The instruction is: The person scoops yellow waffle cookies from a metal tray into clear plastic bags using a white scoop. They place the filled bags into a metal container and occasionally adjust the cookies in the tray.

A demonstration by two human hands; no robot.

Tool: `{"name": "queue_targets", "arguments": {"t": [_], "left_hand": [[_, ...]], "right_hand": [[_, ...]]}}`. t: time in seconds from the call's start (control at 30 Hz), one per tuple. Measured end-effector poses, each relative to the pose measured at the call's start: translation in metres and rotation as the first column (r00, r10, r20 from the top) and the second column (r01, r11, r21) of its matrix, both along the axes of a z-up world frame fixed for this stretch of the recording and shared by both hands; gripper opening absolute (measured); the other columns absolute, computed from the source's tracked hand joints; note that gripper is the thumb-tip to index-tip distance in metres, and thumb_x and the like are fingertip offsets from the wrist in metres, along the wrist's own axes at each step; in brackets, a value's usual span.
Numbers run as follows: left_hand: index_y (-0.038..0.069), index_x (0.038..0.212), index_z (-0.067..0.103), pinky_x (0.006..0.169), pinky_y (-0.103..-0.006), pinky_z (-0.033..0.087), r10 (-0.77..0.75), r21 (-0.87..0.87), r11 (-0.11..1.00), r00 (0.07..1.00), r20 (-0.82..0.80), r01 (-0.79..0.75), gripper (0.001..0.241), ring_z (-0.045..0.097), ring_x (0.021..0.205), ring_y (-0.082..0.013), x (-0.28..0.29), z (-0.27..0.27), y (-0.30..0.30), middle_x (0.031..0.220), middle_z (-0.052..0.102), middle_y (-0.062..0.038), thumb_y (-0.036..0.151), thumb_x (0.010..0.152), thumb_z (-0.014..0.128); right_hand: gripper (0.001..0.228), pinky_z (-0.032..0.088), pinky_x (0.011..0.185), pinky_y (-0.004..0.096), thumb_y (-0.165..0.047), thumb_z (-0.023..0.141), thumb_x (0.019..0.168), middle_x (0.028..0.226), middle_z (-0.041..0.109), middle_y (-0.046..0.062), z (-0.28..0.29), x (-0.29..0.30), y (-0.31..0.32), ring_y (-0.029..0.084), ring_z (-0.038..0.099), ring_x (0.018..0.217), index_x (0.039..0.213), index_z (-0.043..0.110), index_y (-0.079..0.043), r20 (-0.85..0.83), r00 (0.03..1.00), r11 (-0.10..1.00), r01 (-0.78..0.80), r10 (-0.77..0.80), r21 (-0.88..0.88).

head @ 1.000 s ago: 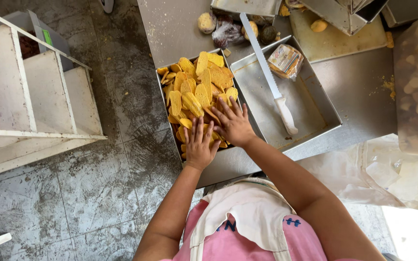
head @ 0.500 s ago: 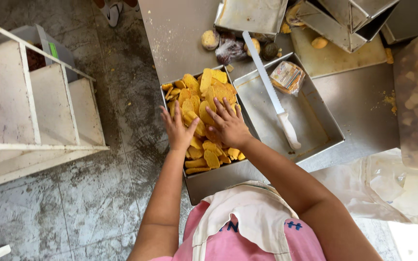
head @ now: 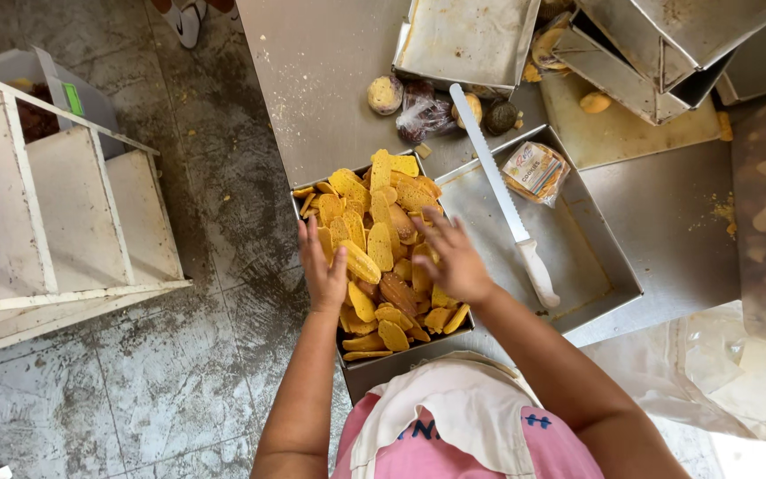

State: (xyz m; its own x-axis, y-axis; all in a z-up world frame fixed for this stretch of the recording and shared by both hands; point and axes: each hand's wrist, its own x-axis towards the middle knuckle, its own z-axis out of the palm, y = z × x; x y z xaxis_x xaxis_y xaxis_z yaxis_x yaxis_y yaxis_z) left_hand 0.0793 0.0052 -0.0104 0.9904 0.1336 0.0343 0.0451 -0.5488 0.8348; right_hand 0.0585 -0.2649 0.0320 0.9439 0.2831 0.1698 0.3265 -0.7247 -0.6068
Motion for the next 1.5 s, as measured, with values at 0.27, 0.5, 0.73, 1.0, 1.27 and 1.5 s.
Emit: {"name": "queue_targets", "arguments": {"t": [0.27, 0.5, 0.73, 1.0, 1.27, 1.5], "left_hand": [[0.016, 0.165, 0.022, 0.129, -0.0511, 0.014, -0.059, -0.173, 0.984, 0.997, -0.04, 0.051, 0.095, 0.013, 0.16, -0.0347, 0.016, 0.002, 0.004, 0.174, 0.016, -0.011, 0.081, 0.096, 0.012], [0.005, 0.158, 0.036, 0.126, -0.0486, 0.022, 0.232, -0.652, 0.728, 0.971, -0.06, -0.213, 0.088, 0.037, 0.152, -0.0358, 0.023, -0.032, 0.028, 0.163, 0.04, -0.023, 0.072, 0.102, 0.019], [0.003, 0.143, 0.048, 0.117, -0.0456, 0.04, 0.34, -0.521, 0.819, 0.935, 0.102, -0.241, 0.053, 0.053, 0.138, -0.0307, 0.027, 0.0, 0.012, 0.148, 0.053, -0.019, 0.043, 0.109, 0.039], [0.002, 0.12, 0.067, 0.1, -0.0394, 0.051, -0.503, -0.071, 0.837, 0.814, 0.289, 0.543, 0.022, 0.065, 0.113, -0.0344, 0.107, -0.025, -0.202, 0.116, 0.07, -0.017, 0.013, 0.101, 0.061], [0.01, 0.1, 0.064, 0.057, -0.0378, 0.05, -0.266, -0.437, 0.897, 0.708, -0.655, -0.067, 0.03, 0.057, 0.067, -0.0222, 0.175, -0.137, -0.33, 0.076, 0.061, -0.007, 0.038, 0.104, 0.056], [0.01, 0.109, 0.071, 0.072, -0.0291, 0.051, -0.437, -0.5, 0.841, 0.806, -0.4, 0.208, 0.027, 0.065, 0.08, -0.0123, 0.16, -0.135, -0.328, 0.093, 0.073, 0.0, 0.032, 0.093, 0.072]], "right_hand": [[0.083, 0.046, 0.102, 0.054, -0.031, 0.078, 0.084, 0.146, 0.049, 0.023, -0.067, -0.051, -0.135, 0.046, 0.053, 0.129, 0.152, 0.036, -0.008, -0.245, 0.753, 0.784, 0.533, -0.611, -0.317], [0.073, 0.051, 0.096, 0.052, -0.018, 0.069, 0.086, 0.134, 0.059, 0.029, -0.13, -0.071, -0.152, 0.048, 0.061, 0.116, 0.15, 0.038, -0.006, -0.32, 0.726, 0.792, 0.577, -0.608, -0.197], [0.054, 0.055, 0.081, 0.04, -0.01, 0.065, 0.087, 0.103, 0.07, 0.019, -0.054, -0.11, -0.145, 0.031, 0.069, 0.09, 0.139, 0.055, -0.004, -0.417, 0.691, 0.691, 0.699, -0.59, 0.182], [0.06, 0.052, 0.073, 0.028, 0.007, 0.054, 0.085, 0.093, 0.06, 0.004, -0.002, -0.173, -0.17, 0.013, 0.059, 0.081, 0.145, 0.053, 0.001, -0.435, 0.735, 0.414, 0.662, -0.52, 0.625], [0.062, 0.049, 0.068, 0.024, 0.007, 0.055, 0.084, 0.089, 0.06, 0.002, 0.0, -0.257, -0.174, 0.01, 0.057, 0.077, 0.145, 0.053, -0.001, -0.444, 0.661, 0.344, 0.72, -0.605, 0.603], [0.058, 0.048, 0.063, 0.025, 0.004, 0.062, 0.081, 0.086, 0.061, 0.003, -0.013, -0.294, -0.187, 0.011, 0.056, 0.071, 0.138, 0.06, -0.006, -0.466, 0.552, 0.346, 0.819, -0.692, 0.458]]}}
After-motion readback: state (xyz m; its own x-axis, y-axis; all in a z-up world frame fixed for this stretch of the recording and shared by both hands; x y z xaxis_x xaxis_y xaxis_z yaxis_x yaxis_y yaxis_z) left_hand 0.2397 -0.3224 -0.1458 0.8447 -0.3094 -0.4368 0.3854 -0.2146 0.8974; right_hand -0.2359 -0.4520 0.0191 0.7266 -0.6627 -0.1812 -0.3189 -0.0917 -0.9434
